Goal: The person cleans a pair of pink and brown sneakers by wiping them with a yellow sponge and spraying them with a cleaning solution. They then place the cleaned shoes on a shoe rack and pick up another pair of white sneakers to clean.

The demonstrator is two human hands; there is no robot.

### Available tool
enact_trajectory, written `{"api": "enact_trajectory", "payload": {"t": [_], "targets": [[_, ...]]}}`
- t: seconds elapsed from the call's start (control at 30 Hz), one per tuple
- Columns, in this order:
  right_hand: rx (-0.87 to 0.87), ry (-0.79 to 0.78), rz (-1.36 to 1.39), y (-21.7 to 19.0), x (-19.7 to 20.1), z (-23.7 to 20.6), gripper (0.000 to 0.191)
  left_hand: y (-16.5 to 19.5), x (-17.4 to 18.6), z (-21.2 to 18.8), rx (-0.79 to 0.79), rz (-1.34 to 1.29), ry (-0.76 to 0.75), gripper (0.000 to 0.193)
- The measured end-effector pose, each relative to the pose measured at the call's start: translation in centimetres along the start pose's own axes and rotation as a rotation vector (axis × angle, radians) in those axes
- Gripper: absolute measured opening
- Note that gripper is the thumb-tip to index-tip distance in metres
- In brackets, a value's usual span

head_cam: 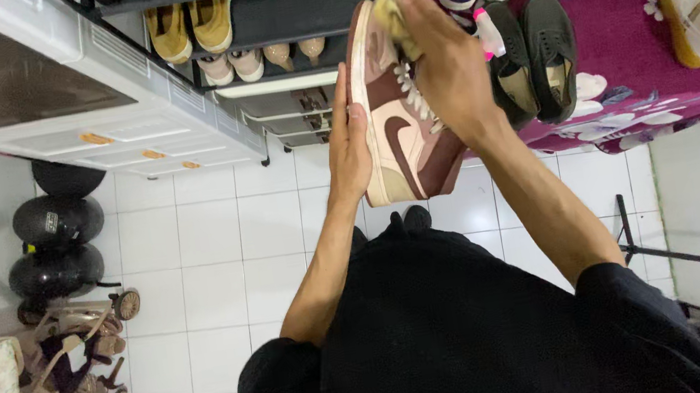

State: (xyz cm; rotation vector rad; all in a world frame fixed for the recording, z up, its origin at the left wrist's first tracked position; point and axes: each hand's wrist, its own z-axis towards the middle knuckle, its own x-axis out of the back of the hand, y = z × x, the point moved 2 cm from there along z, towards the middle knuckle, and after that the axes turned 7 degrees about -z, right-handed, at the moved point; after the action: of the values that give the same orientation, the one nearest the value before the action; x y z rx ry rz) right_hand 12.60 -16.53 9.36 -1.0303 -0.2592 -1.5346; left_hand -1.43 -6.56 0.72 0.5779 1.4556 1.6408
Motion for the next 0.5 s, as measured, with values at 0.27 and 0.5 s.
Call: {"api": "enact_trajectory", "payload": {"t": [0.27,0.5], "targets": [[0.381,-0.11,-0.018,-2.7,0.4,-1.6,0.055,-1.5,0.5,0.0,0.119,0.017,-0.028,0.057],[0.135,0.044,-0.055,2.8,2.6,1.7,0.054,-0.5,0.0,-0.9,0.071,0.006,-0.123,0.057]]}}
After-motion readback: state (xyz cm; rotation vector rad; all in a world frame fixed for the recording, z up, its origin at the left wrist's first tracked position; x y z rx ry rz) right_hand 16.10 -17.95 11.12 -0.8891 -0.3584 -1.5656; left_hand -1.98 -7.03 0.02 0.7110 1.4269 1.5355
